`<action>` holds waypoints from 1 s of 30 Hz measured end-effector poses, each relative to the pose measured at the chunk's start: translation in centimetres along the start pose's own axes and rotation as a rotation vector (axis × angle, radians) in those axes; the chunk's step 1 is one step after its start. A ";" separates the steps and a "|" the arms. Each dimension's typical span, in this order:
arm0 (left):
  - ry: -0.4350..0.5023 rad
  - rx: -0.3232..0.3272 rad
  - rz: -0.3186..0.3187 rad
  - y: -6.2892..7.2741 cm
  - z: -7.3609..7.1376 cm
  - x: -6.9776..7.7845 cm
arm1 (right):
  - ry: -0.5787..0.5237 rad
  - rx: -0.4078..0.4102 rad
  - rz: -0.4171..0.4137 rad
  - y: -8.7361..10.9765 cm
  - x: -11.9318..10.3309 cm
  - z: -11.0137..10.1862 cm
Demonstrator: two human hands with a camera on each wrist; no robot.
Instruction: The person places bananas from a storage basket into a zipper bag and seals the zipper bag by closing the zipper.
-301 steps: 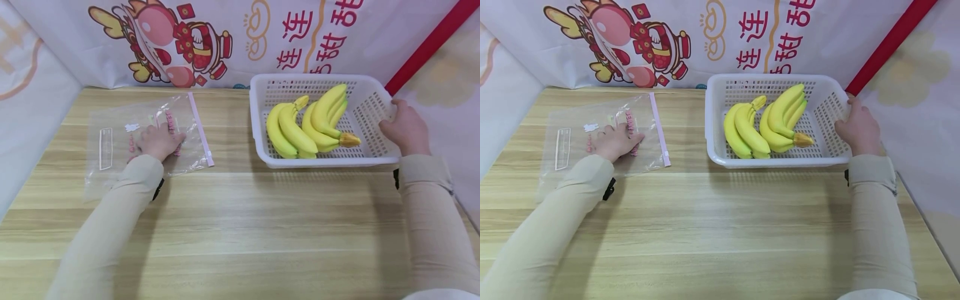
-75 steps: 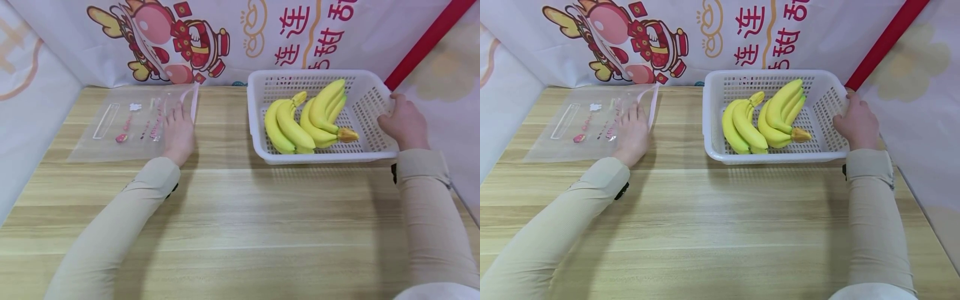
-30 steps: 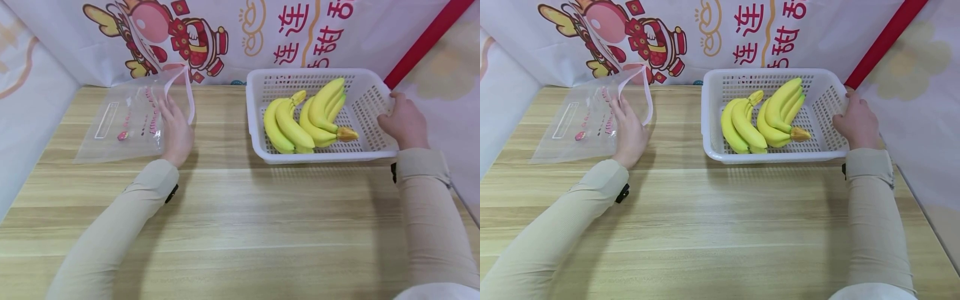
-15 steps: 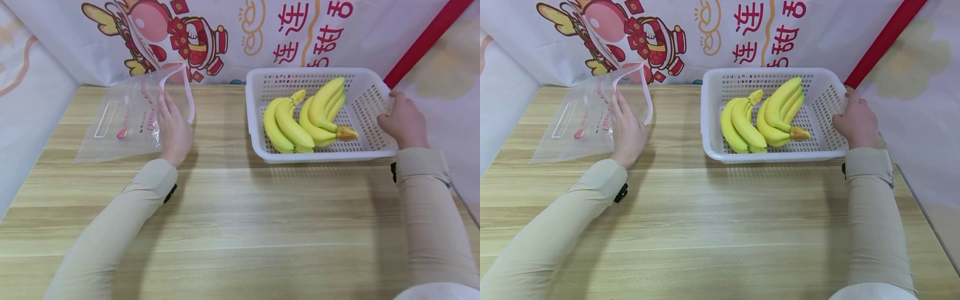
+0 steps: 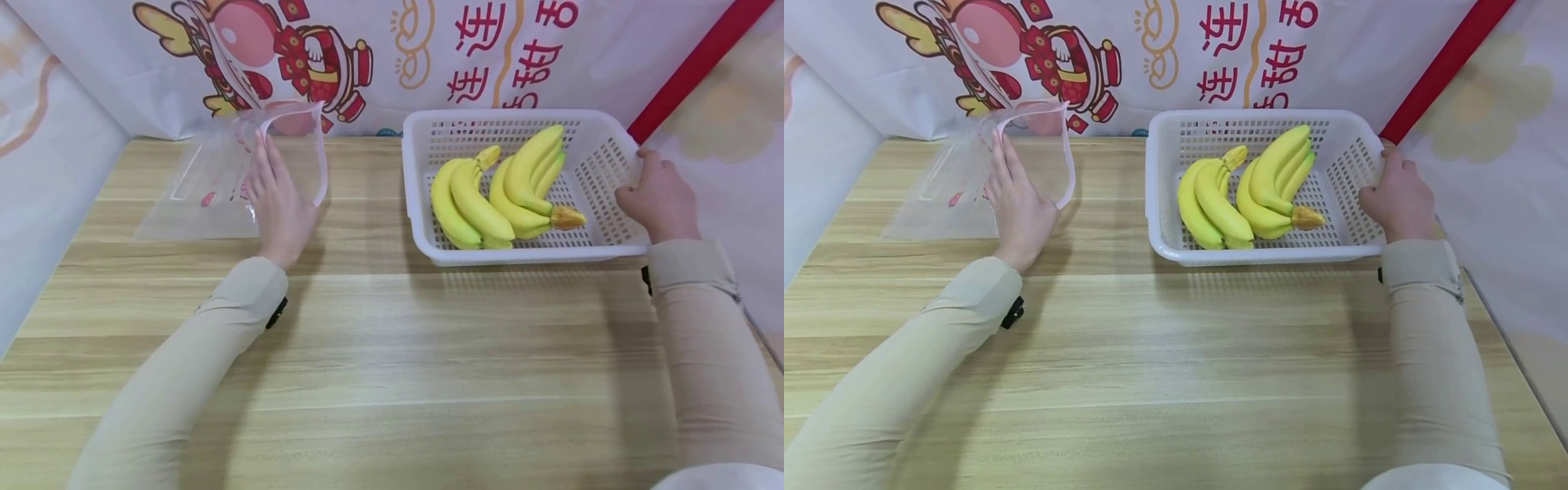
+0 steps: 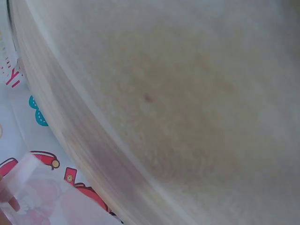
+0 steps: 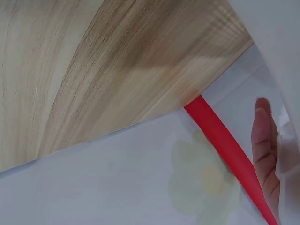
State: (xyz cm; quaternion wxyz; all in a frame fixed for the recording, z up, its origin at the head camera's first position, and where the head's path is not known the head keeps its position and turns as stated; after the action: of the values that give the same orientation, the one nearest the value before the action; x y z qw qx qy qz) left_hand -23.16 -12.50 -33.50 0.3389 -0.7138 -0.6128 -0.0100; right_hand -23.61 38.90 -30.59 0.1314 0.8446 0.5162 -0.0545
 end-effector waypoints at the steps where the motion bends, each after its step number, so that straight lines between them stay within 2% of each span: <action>1: 0.004 0.002 0.005 0.0 0.0 0.0 | 0.002 0.000 0.003 0.0 0.0 0.0; 9: 0.016 -0.020 -0.004 -0.1 0.0 0.2 | -0.004 0.055 -0.019 0.1 -0.1 -0.4; 17: 0.013 -0.055 -0.008 -0.2 0.2 0.1 | 0.012 0.088 -0.058 0.6 -1.1 -0.7; 20: 0.013 -0.050 -0.009 -0.2 0.3 0.1 | -0.014 0.093 -0.073 1.1 -2.3 -0.9; 25: 0.015 -0.039 -0.001 -0.2 0.5 0.1 | -0.085 0.056 -0.081 2.2 -5.1 -1.2; 30: 0.018 -0.040 -0.008 -0.1 0.6 0.1 | -0.078 0.036 -0.168 3.4 -7.9 -0.4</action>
State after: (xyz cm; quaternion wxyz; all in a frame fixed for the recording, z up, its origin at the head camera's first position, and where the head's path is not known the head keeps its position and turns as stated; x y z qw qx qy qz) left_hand -23.44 -12.11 -33.89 0.3297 -0.7180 -0.6122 -0.0299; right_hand -24.26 30.70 -27.87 0.1313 0.7978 0.5786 -0.1073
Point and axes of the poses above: each hand's wrist, its own y-axis away from the middle knuckle, its own z-axis out of the palm, x = y × z, the point moved 3 cm from there along -y, towards the middle knuckle, and after that the axes turned 12 degrees about z, right-handed, at the moved point
